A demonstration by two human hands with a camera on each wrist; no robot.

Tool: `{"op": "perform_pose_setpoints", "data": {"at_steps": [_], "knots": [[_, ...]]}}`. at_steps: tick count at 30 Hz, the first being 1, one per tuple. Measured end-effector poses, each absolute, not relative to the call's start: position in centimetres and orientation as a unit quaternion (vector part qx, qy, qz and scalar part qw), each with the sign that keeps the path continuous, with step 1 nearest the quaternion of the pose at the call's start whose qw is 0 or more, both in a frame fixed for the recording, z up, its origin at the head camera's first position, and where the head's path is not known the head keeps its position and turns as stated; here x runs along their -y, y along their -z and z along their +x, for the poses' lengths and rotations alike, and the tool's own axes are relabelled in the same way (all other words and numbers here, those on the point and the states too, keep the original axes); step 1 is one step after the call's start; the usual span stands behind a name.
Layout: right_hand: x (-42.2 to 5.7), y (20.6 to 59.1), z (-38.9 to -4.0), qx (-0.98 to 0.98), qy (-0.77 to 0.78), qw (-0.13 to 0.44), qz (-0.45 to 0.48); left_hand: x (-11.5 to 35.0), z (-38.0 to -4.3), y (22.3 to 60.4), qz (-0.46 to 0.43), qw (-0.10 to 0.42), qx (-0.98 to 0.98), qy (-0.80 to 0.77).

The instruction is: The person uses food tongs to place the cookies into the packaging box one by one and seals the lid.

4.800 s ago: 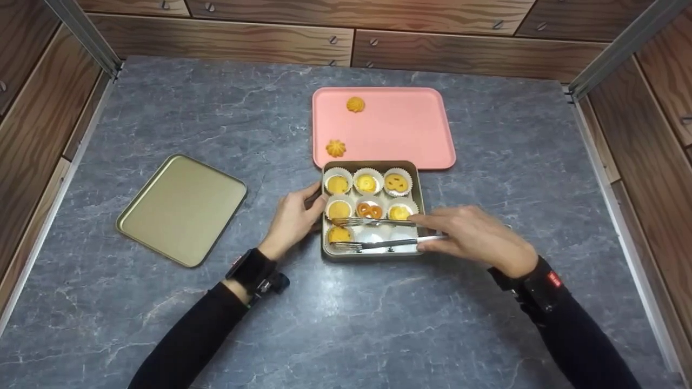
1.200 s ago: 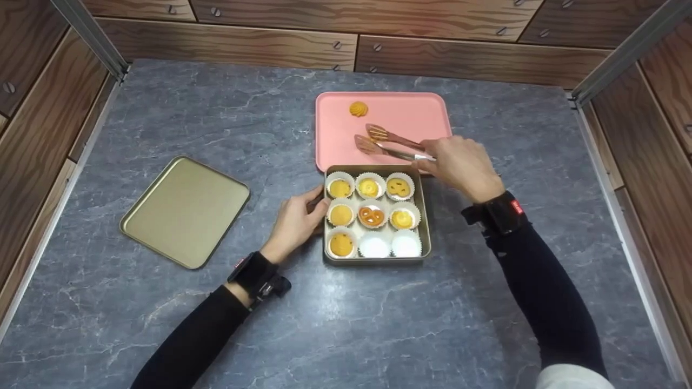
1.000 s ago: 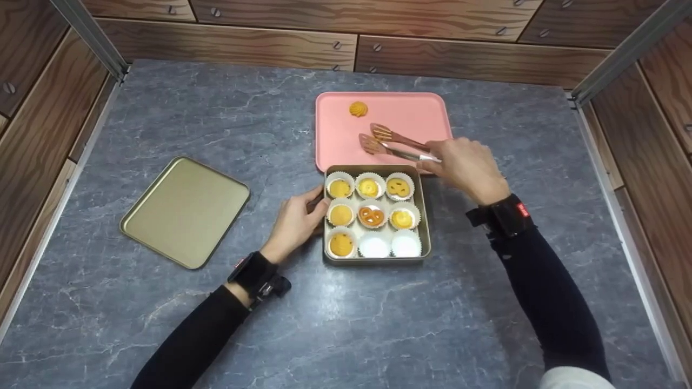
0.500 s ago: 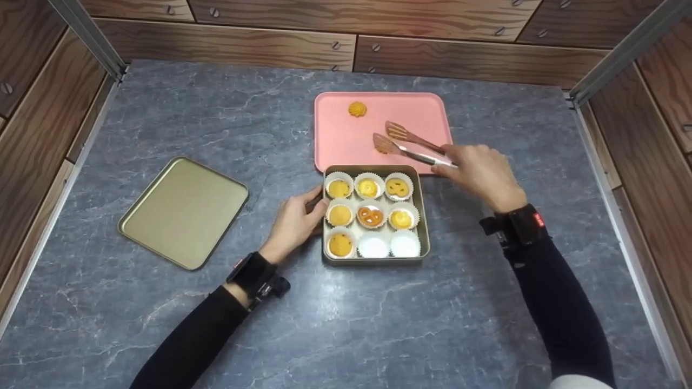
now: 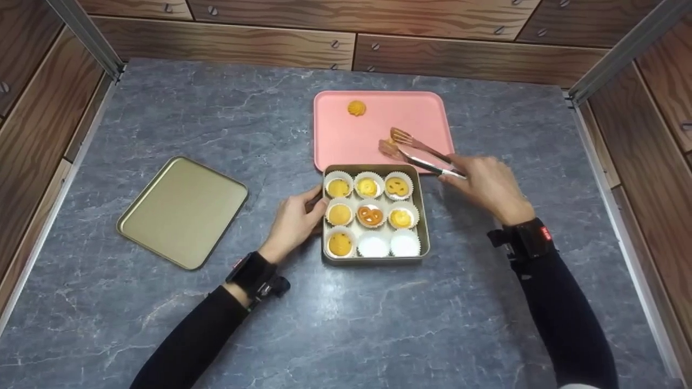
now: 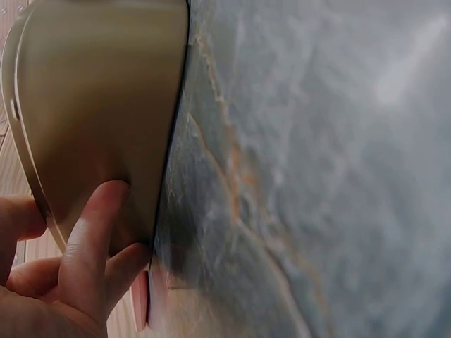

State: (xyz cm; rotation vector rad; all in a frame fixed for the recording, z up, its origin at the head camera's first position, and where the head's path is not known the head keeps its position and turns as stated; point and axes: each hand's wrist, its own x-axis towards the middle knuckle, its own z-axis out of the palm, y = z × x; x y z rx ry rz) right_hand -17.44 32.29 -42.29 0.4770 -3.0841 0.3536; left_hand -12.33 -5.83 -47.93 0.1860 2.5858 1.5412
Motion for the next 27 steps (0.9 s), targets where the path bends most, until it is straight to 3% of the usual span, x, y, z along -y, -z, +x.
{"op": "perform_pose_setpoints", "data": {"at_steps": [9, 27], "knots": [[-32.9, 43.7, -17.1, 0.983, -0.129, -0.007, 0.131, 5.8, -12.2, 47.9, 0.061, 0.067, -0.85, -0.519], [-33.3, 45.0, -16.4, 0.973, -0.171, 0.039, 0.152, 5.9, -12.3, 48.1, 0.063, 0.045, -0.859, -0.507]]}}
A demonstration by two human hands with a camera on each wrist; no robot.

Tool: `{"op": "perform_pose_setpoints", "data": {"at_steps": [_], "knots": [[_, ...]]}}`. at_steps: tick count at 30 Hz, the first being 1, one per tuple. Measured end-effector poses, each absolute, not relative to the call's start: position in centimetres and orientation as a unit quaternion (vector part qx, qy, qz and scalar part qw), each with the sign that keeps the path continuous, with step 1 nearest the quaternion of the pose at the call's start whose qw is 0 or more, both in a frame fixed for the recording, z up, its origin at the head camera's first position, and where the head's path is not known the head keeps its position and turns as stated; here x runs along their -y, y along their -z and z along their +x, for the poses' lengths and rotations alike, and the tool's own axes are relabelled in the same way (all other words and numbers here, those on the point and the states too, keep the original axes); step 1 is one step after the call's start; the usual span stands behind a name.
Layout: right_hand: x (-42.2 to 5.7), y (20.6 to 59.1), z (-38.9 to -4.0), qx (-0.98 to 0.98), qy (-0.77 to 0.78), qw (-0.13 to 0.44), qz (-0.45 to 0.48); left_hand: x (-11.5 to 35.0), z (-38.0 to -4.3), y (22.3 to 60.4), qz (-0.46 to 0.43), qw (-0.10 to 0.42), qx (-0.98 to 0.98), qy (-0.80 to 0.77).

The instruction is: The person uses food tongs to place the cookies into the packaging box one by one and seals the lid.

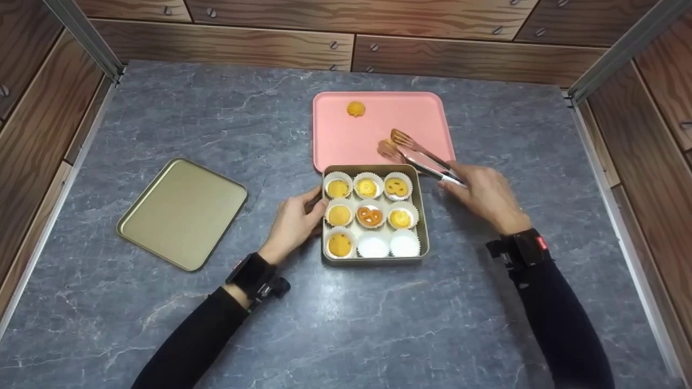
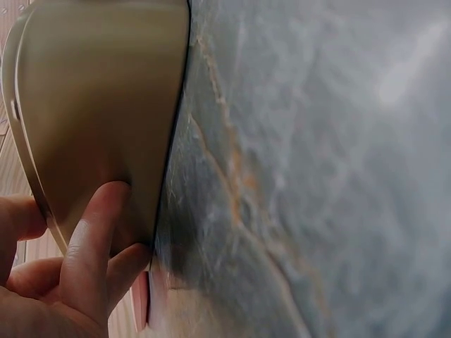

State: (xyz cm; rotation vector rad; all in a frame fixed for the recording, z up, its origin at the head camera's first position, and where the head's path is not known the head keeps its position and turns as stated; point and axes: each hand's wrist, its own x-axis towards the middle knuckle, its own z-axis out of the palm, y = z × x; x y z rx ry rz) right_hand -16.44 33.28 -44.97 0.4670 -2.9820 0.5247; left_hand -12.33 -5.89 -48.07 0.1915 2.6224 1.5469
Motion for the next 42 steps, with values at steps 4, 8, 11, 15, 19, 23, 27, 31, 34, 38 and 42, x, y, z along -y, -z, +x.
{"op": "perform_pose_setpoints", "data": {"at_steps": [4, 8, 11, 15, 19, 23, 27, 31, 34, 38, 42], "knots": [[-33.4, 44.7, -16.2, 0.972, -0.18, 0.039, 0.149, 5.9, -12.3, 48.0, 0.061, 0.052, -0.858, -0.508], [-33.5, 44.4, -16.1, 0.971, -0.185, 0.034, 0.145, 5.9, -12.3, 48.0, 0.061, 0.053, -0.857, -0.509], [-33.5, 44.1, -16.0, 0.971, -0.187, 0.034, 0.144, 5.9, -12.3, 48.0, 0.06, 0.055, -0.857, -0.509], [-33.7, 43.6, -15.8, 0.97, -0.194, 0.042, 0.142, 5.9, -12.3, 48.0, 0.06, 0.058, -0.857, -0.509], [-33.8, 43.1, -15.4, 0.967, -0.195, 0.06, 0.151, 5.8, -12.4, 47.9, 0.063, 0.054, -0.859, -0.505], [-33.9, 42.7, -14.8, 0.966, -0.188, 0.078, 0.161, 5.8, -12.4, 47.9, 0.063, 0.049, -0.862, -0.501], [-33.8, 42.2, -14.3, 0.963, -0.184, 0.088, 0.173, 5.8, -12.3, 47.9, 0.062, 0.048, -0.862, -0.5], [-33.9, 41.9, -13.7, 0.959, -0.181, 0.104, 0.194, 5.8, -12.3, 47.9, 0.061, 0.049, -0.86, -0.504], [-33.9, 41.6, -13.2, 0.954, -0.179, 0.121, 0.207, 5.8, -12.3, 47.9, 0.062, 0.048, -0.86, -0.504], [-34.0, 41.2, -12.4, 0.95, -0.181, 0.133, 0.215, 5.8, -12.3, 47.8, 0.061, 0.051, -0.861, -0.502], [-34.0, 41.0, -11.7, 0.95, -0.18, 0.133, 0.219, 5.8, -12.3, 47.9, 0.061, 0.055, -0.86, -0.504]]}}
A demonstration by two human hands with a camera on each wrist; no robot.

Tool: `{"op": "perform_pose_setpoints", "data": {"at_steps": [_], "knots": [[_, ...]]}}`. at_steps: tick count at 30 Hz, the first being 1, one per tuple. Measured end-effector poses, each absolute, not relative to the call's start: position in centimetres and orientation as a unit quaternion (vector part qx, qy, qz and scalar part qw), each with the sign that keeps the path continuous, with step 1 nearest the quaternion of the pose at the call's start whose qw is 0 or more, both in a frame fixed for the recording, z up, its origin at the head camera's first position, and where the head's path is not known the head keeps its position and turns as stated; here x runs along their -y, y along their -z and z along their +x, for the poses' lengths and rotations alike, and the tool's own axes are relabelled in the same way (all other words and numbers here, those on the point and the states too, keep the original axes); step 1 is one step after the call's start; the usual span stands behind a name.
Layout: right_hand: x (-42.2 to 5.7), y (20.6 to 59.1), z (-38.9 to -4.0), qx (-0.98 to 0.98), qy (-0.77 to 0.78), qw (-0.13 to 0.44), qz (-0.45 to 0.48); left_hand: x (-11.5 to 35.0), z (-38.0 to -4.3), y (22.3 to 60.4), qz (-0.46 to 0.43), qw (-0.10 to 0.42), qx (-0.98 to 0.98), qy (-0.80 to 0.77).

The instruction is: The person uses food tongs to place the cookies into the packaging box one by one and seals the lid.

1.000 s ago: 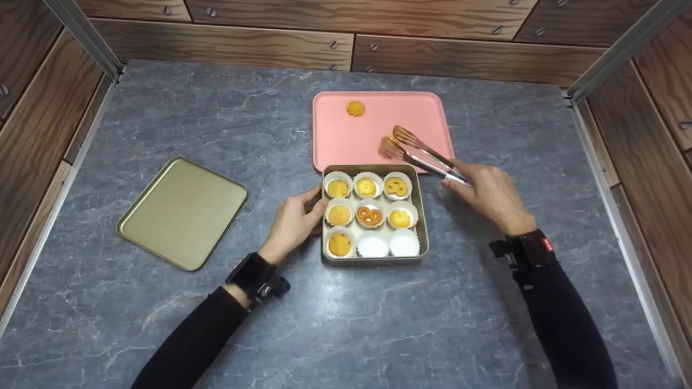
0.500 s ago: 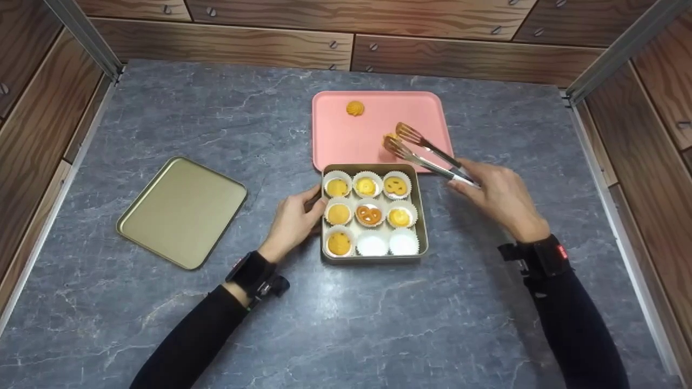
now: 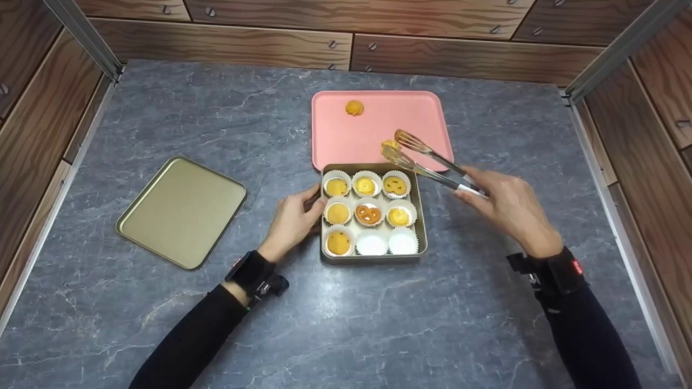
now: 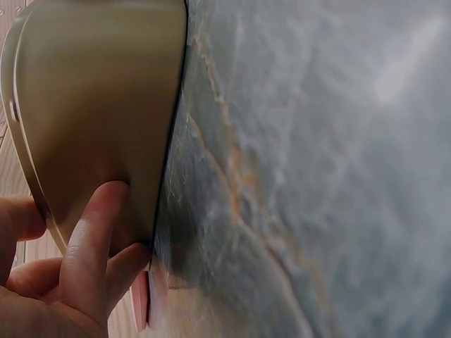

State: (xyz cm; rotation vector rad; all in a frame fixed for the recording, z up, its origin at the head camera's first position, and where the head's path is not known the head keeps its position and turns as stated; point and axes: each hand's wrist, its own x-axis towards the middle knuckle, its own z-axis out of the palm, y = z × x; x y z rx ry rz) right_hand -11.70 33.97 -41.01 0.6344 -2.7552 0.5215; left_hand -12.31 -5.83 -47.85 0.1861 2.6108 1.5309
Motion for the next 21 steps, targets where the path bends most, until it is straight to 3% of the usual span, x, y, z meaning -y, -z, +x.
{"op": "perform_pose_setpoints", "data": {"at_steps": [21], "knots": [[-33.8, 40.3, -9.0, 0.947, -0.184, 0.092, 0.247, 5.8, -12.3, 47.8, 0.058, 0.059, -0.862, -0.499]]}}
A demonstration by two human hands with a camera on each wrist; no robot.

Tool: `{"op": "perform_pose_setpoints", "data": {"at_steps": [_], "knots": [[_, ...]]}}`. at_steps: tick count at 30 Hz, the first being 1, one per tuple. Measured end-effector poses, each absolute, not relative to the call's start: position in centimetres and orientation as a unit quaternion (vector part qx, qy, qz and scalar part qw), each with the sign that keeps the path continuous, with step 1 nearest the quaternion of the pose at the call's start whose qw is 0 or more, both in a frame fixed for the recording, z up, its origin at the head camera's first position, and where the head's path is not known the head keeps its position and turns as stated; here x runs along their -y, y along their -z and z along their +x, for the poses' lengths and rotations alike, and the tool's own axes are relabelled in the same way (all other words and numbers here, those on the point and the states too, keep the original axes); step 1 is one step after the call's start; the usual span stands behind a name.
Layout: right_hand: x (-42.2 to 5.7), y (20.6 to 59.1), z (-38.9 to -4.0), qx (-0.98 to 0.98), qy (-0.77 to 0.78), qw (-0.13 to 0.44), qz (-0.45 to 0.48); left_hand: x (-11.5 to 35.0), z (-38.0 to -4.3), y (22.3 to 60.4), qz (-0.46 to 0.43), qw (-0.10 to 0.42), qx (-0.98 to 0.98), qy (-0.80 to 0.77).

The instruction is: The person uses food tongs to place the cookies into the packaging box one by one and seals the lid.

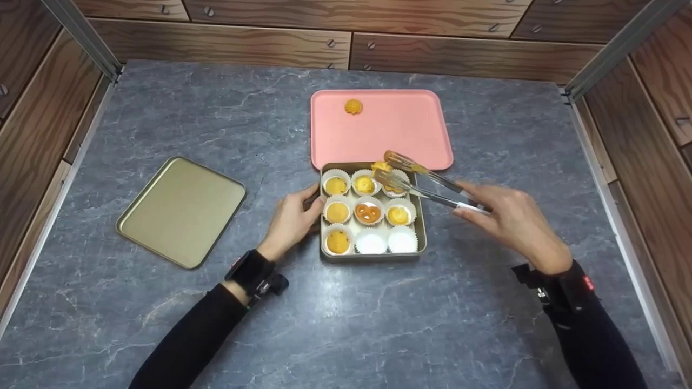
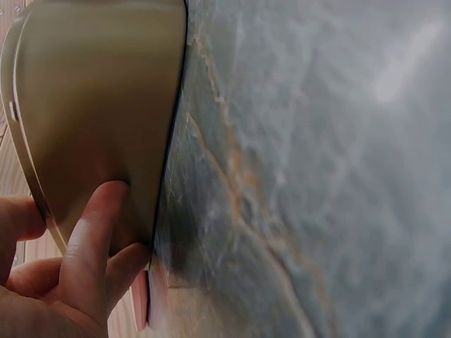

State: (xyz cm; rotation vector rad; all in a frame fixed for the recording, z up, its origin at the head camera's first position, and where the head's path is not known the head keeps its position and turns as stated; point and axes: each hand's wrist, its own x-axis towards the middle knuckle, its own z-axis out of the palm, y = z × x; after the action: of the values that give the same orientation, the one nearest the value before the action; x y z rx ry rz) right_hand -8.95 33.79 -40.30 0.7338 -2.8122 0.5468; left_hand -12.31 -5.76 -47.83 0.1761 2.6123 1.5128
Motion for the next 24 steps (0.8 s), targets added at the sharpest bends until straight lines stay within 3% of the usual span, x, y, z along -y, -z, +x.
{"op": "perform_pose_setpoints", "data": {"at_steps": [24], "knots": [[-35.2, 40.4, -7.0, 0.928, -0.179, 0.046, 0.324, 5.8, -12.2, 47.8, 0.064, 0.05, -0.862, -0.5]]}}
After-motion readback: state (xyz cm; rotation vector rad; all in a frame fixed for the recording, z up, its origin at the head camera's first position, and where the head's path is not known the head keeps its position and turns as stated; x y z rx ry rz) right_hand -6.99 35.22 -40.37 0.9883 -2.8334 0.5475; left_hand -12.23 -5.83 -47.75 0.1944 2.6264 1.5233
